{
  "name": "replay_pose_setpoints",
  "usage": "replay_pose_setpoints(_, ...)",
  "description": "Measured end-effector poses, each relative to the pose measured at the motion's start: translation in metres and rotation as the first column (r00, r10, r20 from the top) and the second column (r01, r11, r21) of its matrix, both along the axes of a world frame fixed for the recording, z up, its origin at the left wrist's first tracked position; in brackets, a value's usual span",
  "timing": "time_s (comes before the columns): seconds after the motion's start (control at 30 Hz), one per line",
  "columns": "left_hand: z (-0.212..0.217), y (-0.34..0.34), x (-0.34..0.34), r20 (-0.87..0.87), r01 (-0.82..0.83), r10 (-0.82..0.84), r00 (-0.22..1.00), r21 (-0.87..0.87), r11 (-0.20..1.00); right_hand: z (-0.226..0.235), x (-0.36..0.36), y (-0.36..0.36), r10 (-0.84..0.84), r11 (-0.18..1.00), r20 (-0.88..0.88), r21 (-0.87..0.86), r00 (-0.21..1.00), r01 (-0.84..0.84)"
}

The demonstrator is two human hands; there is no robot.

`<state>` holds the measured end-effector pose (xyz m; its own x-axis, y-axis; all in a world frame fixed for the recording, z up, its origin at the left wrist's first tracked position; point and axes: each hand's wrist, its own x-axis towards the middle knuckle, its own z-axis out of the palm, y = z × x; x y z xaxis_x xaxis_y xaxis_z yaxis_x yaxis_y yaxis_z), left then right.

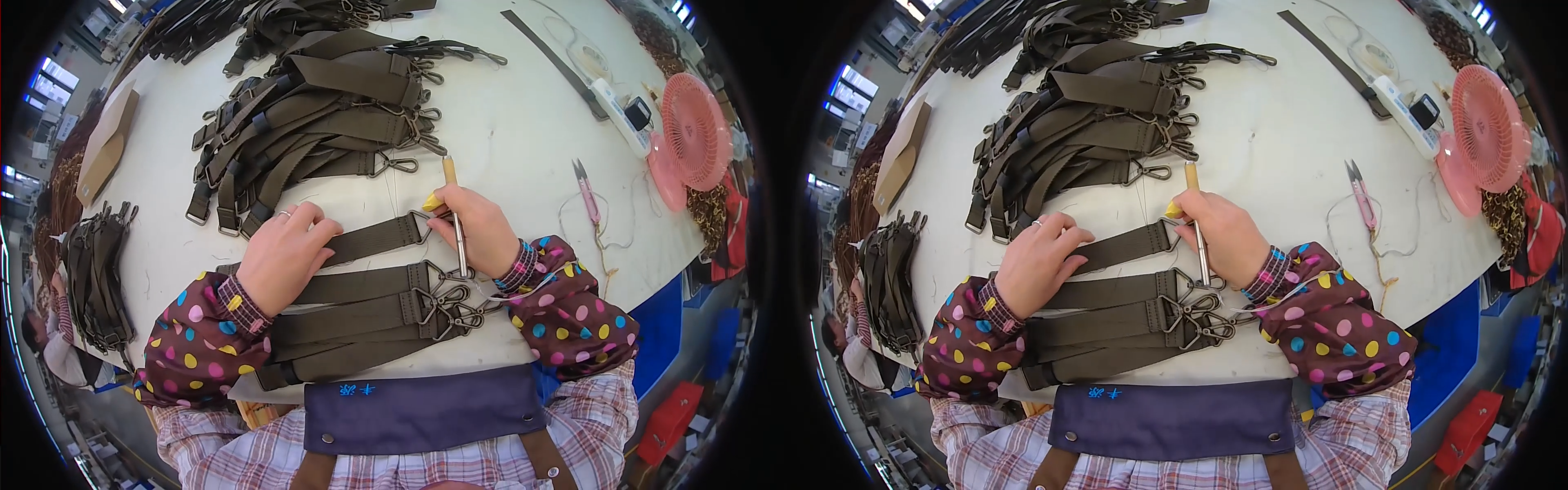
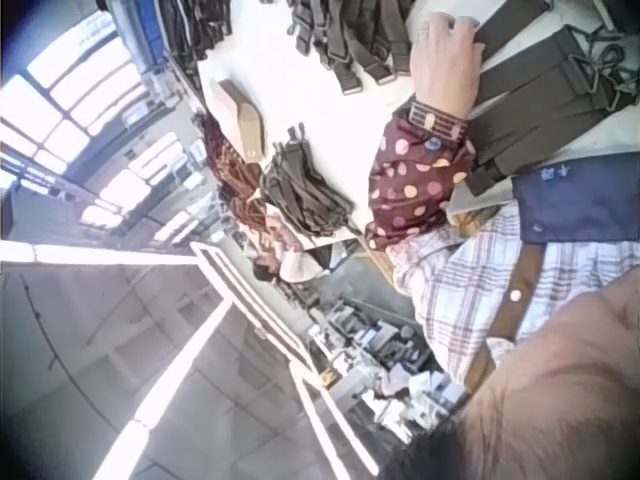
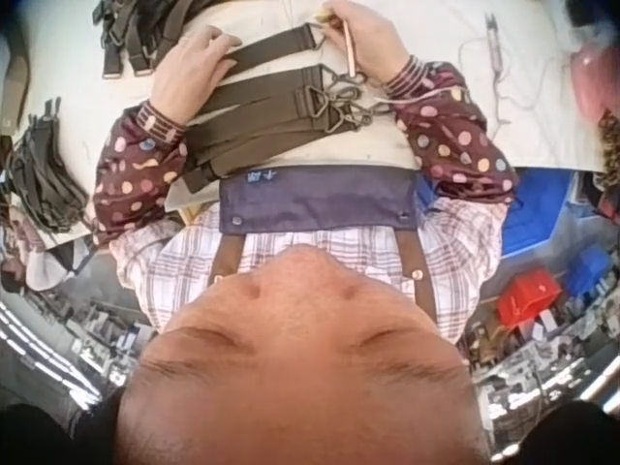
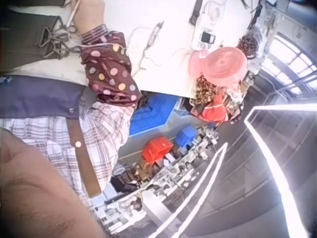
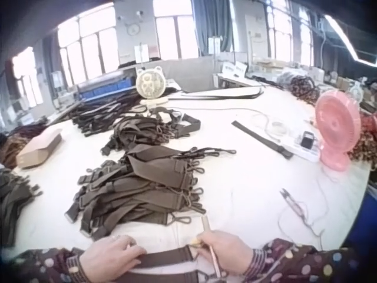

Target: Assembling and inspecting metal hardware on leather or fabric straps using a thread burner or similar hand tool.

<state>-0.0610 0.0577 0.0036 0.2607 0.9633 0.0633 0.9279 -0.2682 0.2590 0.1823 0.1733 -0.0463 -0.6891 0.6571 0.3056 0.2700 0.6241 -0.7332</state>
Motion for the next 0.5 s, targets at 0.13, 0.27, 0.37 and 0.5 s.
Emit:
replay_pose_setpoints(0.13, -0.002, 0.02, 0.033, 0.187, 0.019, -0.006, 0.982, -0.07, 0.997, -0.004, 0.0, 0.001, 0.012, 0.999, -0.009, 0.052, 1.0, -0.011)
replay_pose_setpoints(0.27, -0.017, 0.039, 0.044, 0.285, 0.059, -0.007, 0.958, -0.175, 0.983, 0.0, 0.002, 0.001, 0.029, 0.968, 0.037, 0.248, 0.999, -0.037)
replay_pose_setpoints(0.37, -0.023, 0.044, 0.045, 0.312, 0.058, 0.008, 0.95, -0.201, 0.978, -0.001, 0.004, 0.002, 0.035, 0.952, 0.053, 0.302, 0.998, -0.05)
replay_pose_setpoints(0.5, -0.029, 0.046, 0.043, 0.35, 0.114, -0.059, 0.935, -0.138, 0.984, -0.002, 0.005, 0.003, 0.035, 0.954, 0.042, 0.296, 0.999, -0.045)
